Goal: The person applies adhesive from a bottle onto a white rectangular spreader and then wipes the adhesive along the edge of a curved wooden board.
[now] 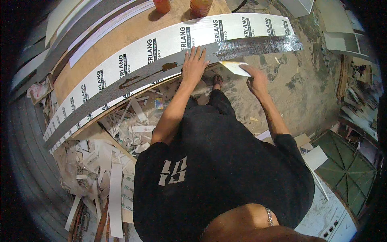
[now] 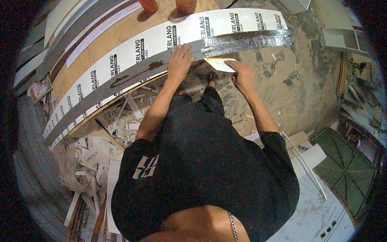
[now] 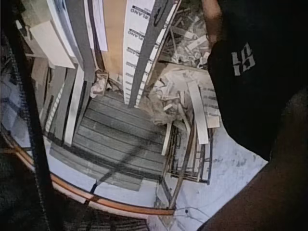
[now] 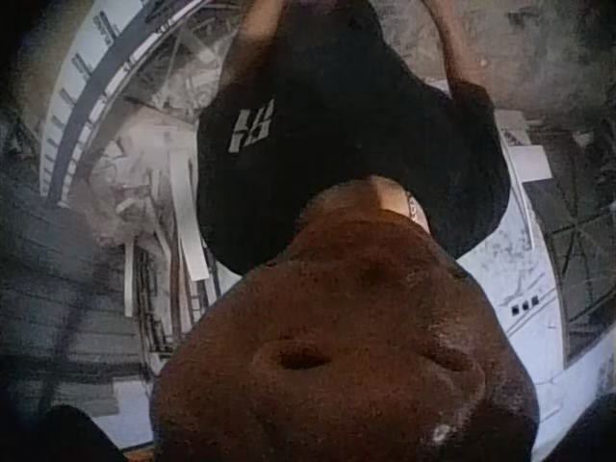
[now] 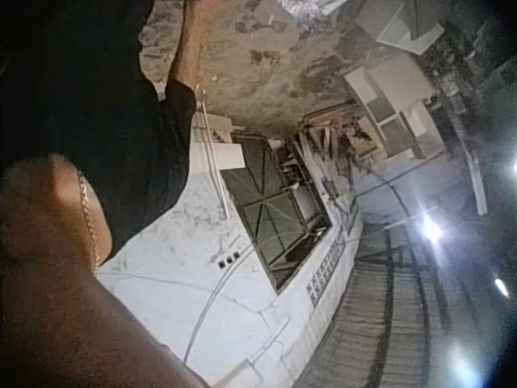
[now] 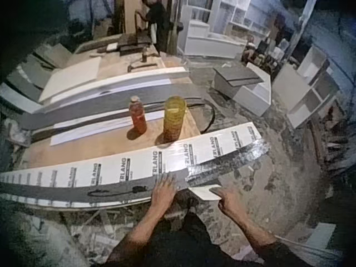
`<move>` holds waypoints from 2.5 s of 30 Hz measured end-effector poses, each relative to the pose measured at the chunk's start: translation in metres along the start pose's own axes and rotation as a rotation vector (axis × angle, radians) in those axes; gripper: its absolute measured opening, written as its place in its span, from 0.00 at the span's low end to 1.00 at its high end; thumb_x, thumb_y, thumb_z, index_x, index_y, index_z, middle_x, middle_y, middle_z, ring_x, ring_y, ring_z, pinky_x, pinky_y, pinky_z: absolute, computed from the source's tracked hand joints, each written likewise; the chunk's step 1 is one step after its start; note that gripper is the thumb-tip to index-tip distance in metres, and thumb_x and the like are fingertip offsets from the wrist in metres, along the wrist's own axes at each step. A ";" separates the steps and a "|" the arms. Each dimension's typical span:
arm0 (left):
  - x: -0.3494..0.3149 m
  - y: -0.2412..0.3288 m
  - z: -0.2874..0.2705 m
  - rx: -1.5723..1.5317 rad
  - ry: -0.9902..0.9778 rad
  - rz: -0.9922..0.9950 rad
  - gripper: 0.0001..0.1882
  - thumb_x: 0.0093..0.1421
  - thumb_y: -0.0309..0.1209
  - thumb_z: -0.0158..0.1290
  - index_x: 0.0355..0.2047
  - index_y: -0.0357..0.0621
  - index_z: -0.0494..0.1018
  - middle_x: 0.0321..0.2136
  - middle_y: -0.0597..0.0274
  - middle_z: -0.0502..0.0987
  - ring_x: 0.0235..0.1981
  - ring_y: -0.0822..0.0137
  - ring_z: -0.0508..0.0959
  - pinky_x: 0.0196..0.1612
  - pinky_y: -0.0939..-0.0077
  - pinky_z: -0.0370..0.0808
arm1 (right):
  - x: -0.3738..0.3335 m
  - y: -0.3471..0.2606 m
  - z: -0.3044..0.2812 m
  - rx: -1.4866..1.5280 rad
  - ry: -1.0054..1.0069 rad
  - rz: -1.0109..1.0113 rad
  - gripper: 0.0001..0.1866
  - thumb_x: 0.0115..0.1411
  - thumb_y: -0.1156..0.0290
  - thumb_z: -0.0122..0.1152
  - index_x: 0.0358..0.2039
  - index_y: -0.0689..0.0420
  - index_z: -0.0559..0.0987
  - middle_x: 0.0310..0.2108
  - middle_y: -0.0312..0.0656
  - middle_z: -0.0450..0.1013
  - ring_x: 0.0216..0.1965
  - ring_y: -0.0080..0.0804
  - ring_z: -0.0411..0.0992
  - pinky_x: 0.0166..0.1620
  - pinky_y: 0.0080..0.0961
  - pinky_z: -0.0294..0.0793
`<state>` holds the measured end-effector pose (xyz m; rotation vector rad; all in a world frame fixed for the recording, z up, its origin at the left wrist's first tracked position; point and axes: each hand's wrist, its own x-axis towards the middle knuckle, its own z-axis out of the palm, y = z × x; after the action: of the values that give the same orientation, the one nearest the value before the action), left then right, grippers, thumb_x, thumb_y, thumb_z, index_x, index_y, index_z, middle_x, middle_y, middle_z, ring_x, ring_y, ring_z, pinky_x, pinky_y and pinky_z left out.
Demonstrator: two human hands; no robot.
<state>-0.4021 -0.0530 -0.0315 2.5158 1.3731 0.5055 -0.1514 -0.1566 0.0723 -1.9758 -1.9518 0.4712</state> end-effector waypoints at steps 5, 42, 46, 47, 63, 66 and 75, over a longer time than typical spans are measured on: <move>-0.019 -0.021 -0.020 -0.031 -0.037 0.108 0.27 0.62 0.42 0.56 0.59 0.45 0.71 0.61 0.59 0.70 0.65 0.53 0.65 0.67 0.49 0.59 | 0.032 -0.033 -0.006 -0.011 0.094 -0.079 0.32 0.44 0.84 0.60 0.53 0.50 0.78 0.54 0.43 0.74 0.55 0.45 0.71 0.55 0.38 0.71; 0.031 -0.033 -0.047 0.039 -0.088 -0.200 0.24 0.57 0.49 0.61 0.48 0.49 0.77 0.45 0.57 0.78 0.50 0.56 0.74 0.50 0.50 0.68 | 0.034 -0.017 0.024 -0.128 0.229 -0.102 0.31 0.44 0.79 0.64 0.53 0.49 0.77 0.51 0.40 0.76 0.53 0.40 0.73 0.56 0.39 0.69; 0.042 -0.038 -0.050 -0.017 -0.203 -0.287 0.22 0.54 0.49 0.64 0.42 0.50 0.77 0.44 0.58 0.78 0.50 0.56 0.73 0.48 0.49 0.68 | 0.032 -0.012 0.023 -0.100 0.248 -0.094 0.32 0.42 0.81 0.64 0.52 0.51 0.77 0.50 0.41 0.76 0.53 0.42 0.73 0.56 0.40 0.69; 0.044 -0.039 -0.050 -0.028 -0.212 -0.286 0.22 0.54 0.49 0.64 0.41 0.49 0.77 0.43 0.58 0.78 0.50 0.56 0.73 0.48 0.49 0.68 | 0.032 -0.010 0.021 -0.088 0.250 -0.098 0.32 0.41 0.82 0.64 0.52 0.51 0.77 0.50 0.41 0.76 0.53 0.43 0.73 0.56 0.40 0.69; 0.034 -0.045 -0.052 -0.062 -0.062 -0.137 0.21 0.52 0.49 0.65 0.41 0.52 0.78 0.41 0.64 0.78 0.47 0.58 0.74 0.47 0.55 0.66 | 0.047 -0.016 0.020 -0.176 0.223 -0.164 0.34 0.41 0.86 0.61 0.53 0.50 0.77 0.53 0.40 0.76 0.55 0.42 0.72 0.57 0.38 0.69; 0.026 -0.044 -0.058 -0.030 -0.060 -0.087 0.23 0.52 0.49 0.64 0.44 0.52 0.78 0.43 0.64 0.78 0.48 0.60 0.74 0.48 0.58 0.65 | 0.050 -0.012 0.026 -0.163 0.217 -0.180 0.34 0.40 0.86 0.61 0.53 0.50 0.77 0.53 0.40 0.76 0.55 0.42 0.72 0.57 0.37 0.69; 0.020 -0.051 -0.047 -0.140 -0.011 -0.147 0.17 0.51 0.46 0.66 0.39 0.54 0.81 0.42 0.66 0.78 0.48 0.62 0.73 0.48 0.58 0.64 | 0.049 -0.015 0.026 -0.131 0.222 -0.146 0.29 0.46 0.81 0.60 0.52 0.52 0.78 0.52 0.40 0.76 0.56 0.43 0.71 0.59 0.41 0.67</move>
<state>-0.4501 -0.0076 -0.0026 2.2839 1.4520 0.5374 -0.1760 -0.1072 0.0554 -1.8524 -2.0091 0.0841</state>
